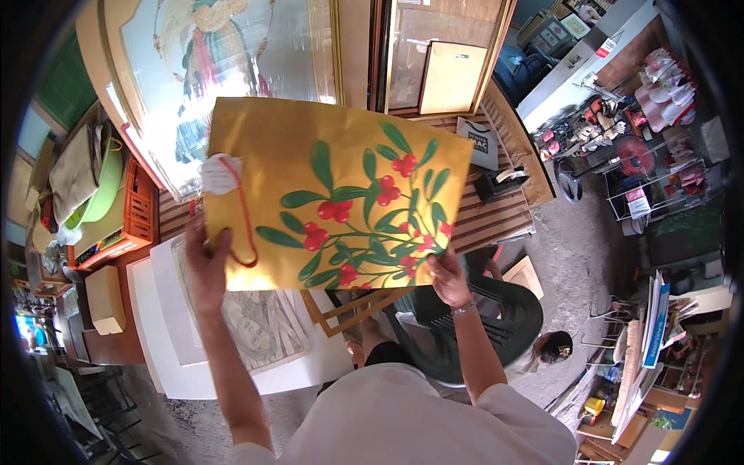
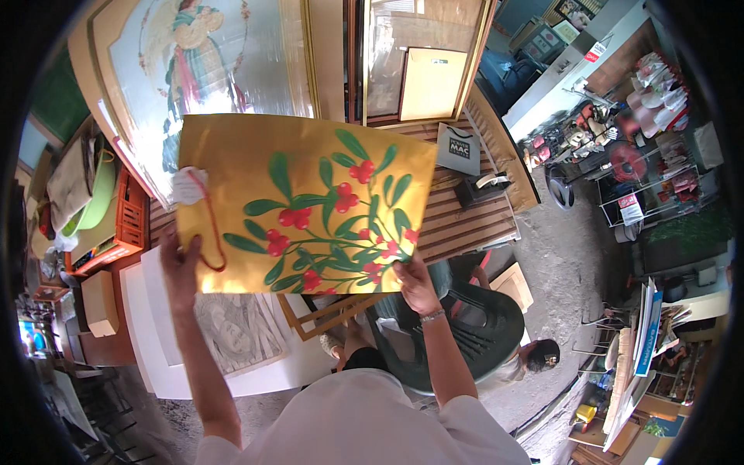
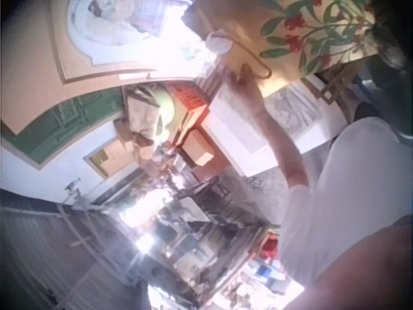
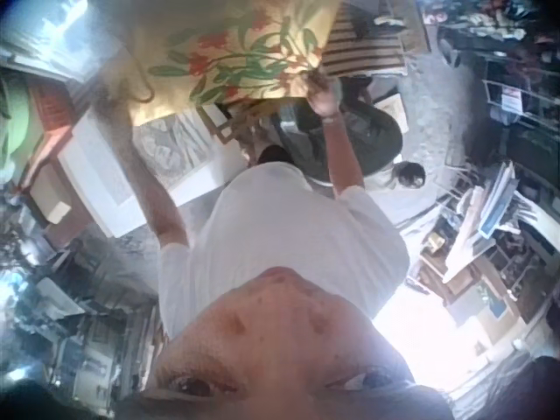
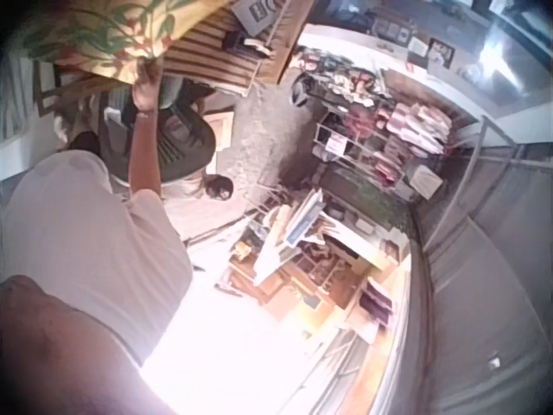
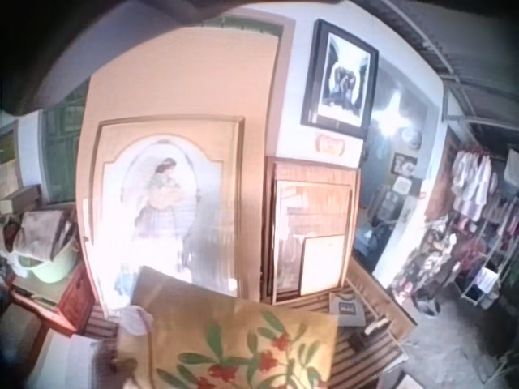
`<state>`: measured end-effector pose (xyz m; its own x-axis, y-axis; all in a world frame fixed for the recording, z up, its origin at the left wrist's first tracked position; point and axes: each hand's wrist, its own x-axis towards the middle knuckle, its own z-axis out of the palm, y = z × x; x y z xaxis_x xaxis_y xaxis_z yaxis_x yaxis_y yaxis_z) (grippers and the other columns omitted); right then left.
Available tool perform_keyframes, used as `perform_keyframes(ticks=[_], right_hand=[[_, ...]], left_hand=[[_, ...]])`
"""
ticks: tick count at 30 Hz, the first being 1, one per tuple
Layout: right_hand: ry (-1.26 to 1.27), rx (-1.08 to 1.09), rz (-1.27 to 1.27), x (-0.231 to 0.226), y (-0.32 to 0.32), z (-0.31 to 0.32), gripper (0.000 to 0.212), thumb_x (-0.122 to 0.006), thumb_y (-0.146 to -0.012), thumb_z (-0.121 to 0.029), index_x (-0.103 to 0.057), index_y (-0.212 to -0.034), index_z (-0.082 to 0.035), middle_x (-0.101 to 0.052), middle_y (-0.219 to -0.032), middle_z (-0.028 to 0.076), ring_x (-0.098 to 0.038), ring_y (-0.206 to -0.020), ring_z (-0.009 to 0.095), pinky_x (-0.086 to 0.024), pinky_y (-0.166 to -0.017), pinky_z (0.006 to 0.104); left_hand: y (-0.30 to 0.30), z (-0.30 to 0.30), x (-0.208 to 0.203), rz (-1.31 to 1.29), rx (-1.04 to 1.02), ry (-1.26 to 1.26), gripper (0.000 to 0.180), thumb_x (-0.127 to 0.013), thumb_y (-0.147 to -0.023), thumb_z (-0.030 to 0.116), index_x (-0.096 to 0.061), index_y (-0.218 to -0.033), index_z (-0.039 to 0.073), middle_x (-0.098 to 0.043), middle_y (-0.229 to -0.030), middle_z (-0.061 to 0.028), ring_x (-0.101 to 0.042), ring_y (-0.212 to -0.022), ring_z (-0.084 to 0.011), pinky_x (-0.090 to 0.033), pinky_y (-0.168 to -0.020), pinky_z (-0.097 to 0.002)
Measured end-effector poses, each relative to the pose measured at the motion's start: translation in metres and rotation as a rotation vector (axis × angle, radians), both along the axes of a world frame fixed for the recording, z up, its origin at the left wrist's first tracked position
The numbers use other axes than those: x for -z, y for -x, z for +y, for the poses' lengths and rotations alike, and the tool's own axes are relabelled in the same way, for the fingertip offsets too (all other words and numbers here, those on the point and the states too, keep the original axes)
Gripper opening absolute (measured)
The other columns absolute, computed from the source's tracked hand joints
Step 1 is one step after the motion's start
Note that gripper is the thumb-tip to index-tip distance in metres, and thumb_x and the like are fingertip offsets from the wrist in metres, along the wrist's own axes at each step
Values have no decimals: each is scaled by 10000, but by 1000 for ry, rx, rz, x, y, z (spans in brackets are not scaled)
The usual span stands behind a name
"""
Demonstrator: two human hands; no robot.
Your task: The person places a picture frame on a table, then walks to a stack of frames and papers. They repeatedly pick up individual frames and backing boards, inspect them, and set them aside on the table or floor. The person continues handling frames one at a time throughout the clip.
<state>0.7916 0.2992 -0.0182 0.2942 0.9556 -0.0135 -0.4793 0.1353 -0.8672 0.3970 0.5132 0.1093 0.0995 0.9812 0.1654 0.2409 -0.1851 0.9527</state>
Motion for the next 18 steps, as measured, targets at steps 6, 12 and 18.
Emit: perform_keyframes(ticks=[6, 12, 18], right_hand=[[218, -236, -765, 1, -116, 147, 238, -610, -1010, -38, -646, -1244, -8, -731, -999, 65, -676, -895, 144, -541, -817, 275], [194, 449, -1665, -40, -293, 326, 363, -699, -966, -262, -637, -1249, -43, -717, -1051, 211, -704, -973, 392, -576, -817, 472], [228, 363, -2269, -89, -404, 461, 724, -797, -866, -232, -432, -1478, -108, -519, -1459, 170, -498, -1345, 410, -466, -1107, 506]], left_hand=[[-7, 27, -96, 71, 42, -103, 206, -623, -993, -17, -582, -1193, 15, -652, -1040, -13, -565, -868, -43, -453, -747, -214], [-73, 78, -113, 442, 219, -137, 181, -679, -894, -71, -610, -1043, 5, -650, -918, -51, -603, -781, -100, -471, -699, -242], [-120, 98, -118, 781, 376, -393, 195, -775, -743, -34, -652, -879, 32, -665, -824, -105, -637, -665, -232, -475, -594, -338]])
